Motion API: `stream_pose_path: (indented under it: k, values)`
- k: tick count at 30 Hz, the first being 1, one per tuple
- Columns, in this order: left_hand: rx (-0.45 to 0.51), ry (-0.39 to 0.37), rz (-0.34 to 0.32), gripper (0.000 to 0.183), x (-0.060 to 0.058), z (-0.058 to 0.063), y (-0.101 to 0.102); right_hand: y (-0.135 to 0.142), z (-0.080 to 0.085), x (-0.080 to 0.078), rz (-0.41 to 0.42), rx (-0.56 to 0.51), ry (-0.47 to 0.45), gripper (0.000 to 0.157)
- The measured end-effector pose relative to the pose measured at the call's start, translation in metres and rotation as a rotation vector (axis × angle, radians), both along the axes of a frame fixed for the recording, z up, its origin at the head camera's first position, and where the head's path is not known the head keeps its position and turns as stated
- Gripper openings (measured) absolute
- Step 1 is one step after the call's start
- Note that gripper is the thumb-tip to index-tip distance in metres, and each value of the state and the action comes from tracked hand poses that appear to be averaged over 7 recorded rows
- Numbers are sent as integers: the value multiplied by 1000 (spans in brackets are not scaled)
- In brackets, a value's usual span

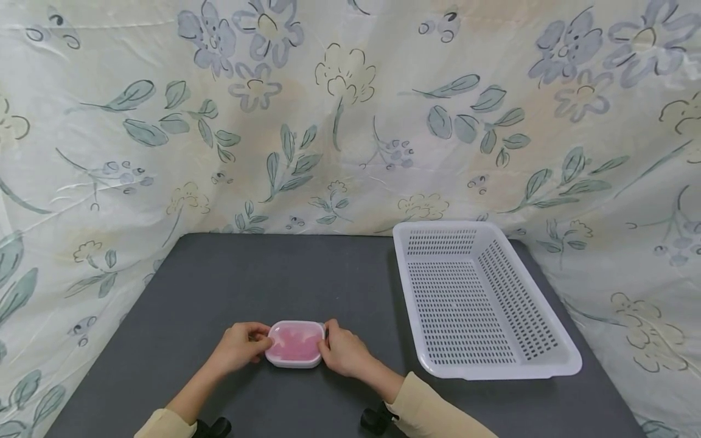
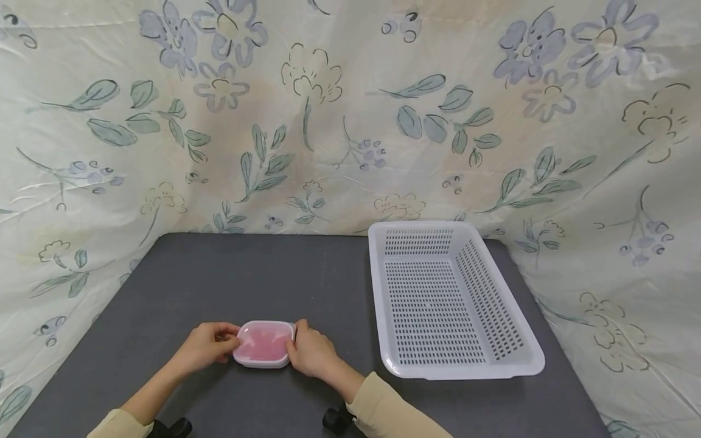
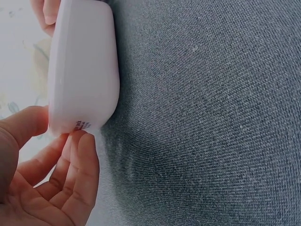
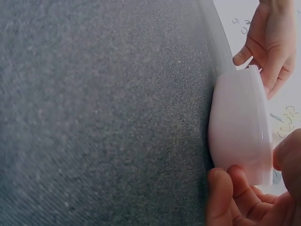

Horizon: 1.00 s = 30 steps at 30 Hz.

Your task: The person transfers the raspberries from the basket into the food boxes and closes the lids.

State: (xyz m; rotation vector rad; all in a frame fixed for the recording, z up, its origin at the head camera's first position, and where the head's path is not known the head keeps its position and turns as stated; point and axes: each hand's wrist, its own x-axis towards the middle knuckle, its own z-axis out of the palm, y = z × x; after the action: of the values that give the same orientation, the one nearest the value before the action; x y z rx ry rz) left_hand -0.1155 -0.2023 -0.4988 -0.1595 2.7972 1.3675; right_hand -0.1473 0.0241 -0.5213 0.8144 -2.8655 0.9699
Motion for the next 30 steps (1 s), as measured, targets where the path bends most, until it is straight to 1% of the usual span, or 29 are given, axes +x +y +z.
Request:
stream_pose_path:
  k: [6, 8, 11, 15, 20, 22, 24, 27, 30]
  values:
    - [9, 5, -3, 21, -1, 0, 1, 3, -2, -3, 30, -75, -102, 28]
    - [12, 8, -4, 21, -1, -1, 1, 3, -3, -3, 37, -86, -119, 29]
    - [2, 19, -20, 22, -1, 0, 0, 3, -3, -4, 36, -95, -65, 32]
    - [-59, 28, -49, 23, -3, 5, -1, 1, -3, -5, 5, -101, 60, 37]
    - [-277, 72, -105, 34, -6, 14, 1, 0, 3, -1, -43, -62, 133, 46]
    - [-367, 109, -136, 37, -10, 18, 3, 1, 10, 0, -47, -37, 144, 49]
    - [-414, 145, -160, 38, -14, 23, 5, 5, 21, 0, -22, -21, 148, 47]
    - [-482, 210, -198, 36, -23, 34, 9, 14, 48, -3, 28, -8, 146, 41]
    - [-546, 294, -235, 38, -32, 48, 11, 27, 78, -15, 50, 3, 194, 35]
